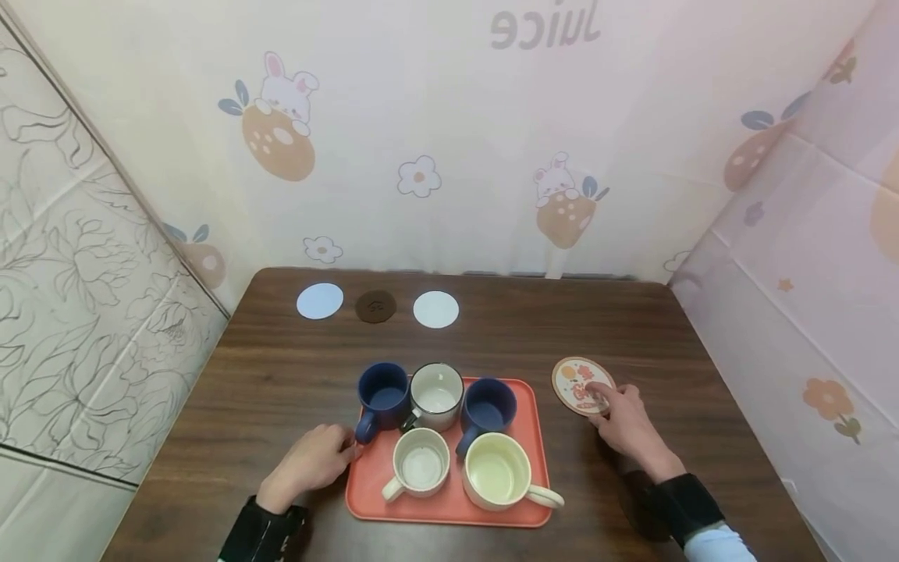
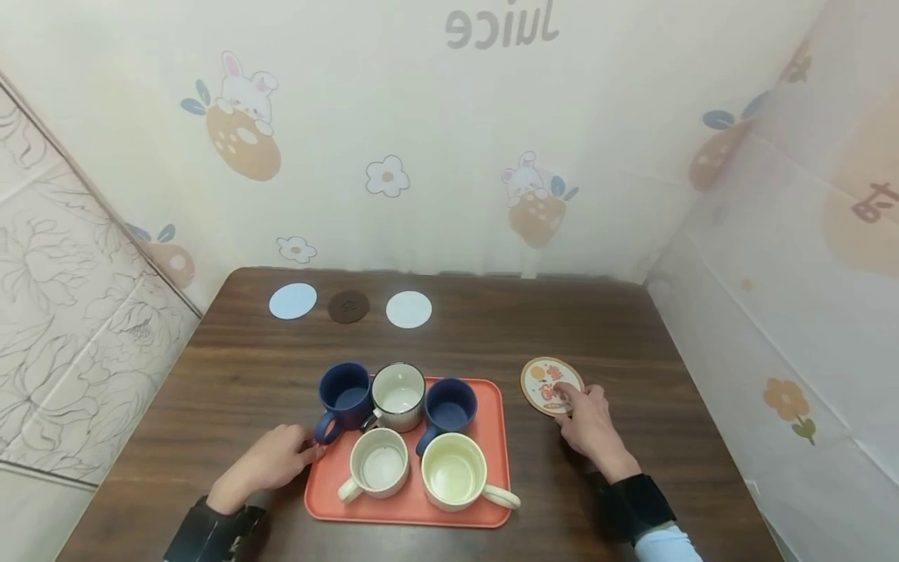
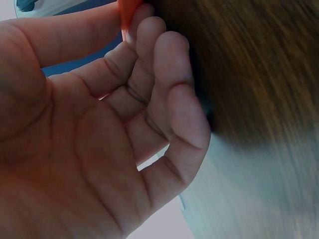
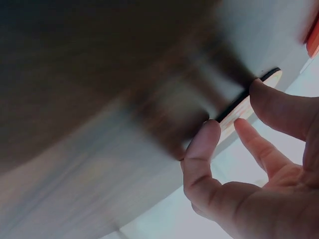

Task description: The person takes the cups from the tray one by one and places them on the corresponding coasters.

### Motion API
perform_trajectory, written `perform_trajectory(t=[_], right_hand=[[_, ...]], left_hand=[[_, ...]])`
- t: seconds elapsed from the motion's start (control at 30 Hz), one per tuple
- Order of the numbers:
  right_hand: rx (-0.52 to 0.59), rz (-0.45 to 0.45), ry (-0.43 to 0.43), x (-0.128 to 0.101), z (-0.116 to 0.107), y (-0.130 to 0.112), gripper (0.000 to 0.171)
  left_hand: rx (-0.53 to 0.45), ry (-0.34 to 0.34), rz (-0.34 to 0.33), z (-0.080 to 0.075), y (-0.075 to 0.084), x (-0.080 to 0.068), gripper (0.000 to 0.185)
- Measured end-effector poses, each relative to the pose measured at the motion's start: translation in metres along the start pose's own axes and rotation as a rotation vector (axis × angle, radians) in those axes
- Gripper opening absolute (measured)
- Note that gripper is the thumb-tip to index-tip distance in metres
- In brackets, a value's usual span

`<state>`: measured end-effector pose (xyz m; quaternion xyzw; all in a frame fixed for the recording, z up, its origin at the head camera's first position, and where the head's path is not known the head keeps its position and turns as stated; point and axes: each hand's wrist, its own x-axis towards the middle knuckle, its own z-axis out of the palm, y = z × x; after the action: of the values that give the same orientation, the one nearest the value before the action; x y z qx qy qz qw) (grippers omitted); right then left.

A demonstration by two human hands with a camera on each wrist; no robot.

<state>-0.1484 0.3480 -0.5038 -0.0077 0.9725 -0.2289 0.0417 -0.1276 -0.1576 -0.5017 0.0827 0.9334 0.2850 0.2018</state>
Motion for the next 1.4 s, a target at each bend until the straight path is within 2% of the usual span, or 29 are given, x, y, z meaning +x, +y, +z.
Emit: perform_trajectory(t=[0.17, 0.4, 0.67, 1.1, 1.4], right_hand=[[-0.005, -0.008, -0.006, 0.014, 0.003, -0.007, 0.051], [0.001, 0.037, -0.059, 0.018, 0.0, -0.009, 0.054], [-0.001, -0.003, -0.029, 0.034, 0.005, -0.02, 0.049], [0.031, -0.009, -0.078, 0.045, 0.005, -0.02, 0.053], [0.032, -0.014, -0.095, 0.065, 0.01, -0.032, 0.05]], left_hand=[[0.004, -0.004, -0.001, 0.0, 0.0, 0.001, 0.026], [0.011, 0.005, -0.006, 0.001, 0.0, 0.001, 0.025], [-0.005, 0.003, -0.01, 0.0, -0.001, 0.001, 0.025], [-0.007, 0.005, -0.012, -0.001, 0.0, 0.0, 0.023], [-0.008, 0.009, -0.007, 0.001, -0.001, 0.0, 0.025]])
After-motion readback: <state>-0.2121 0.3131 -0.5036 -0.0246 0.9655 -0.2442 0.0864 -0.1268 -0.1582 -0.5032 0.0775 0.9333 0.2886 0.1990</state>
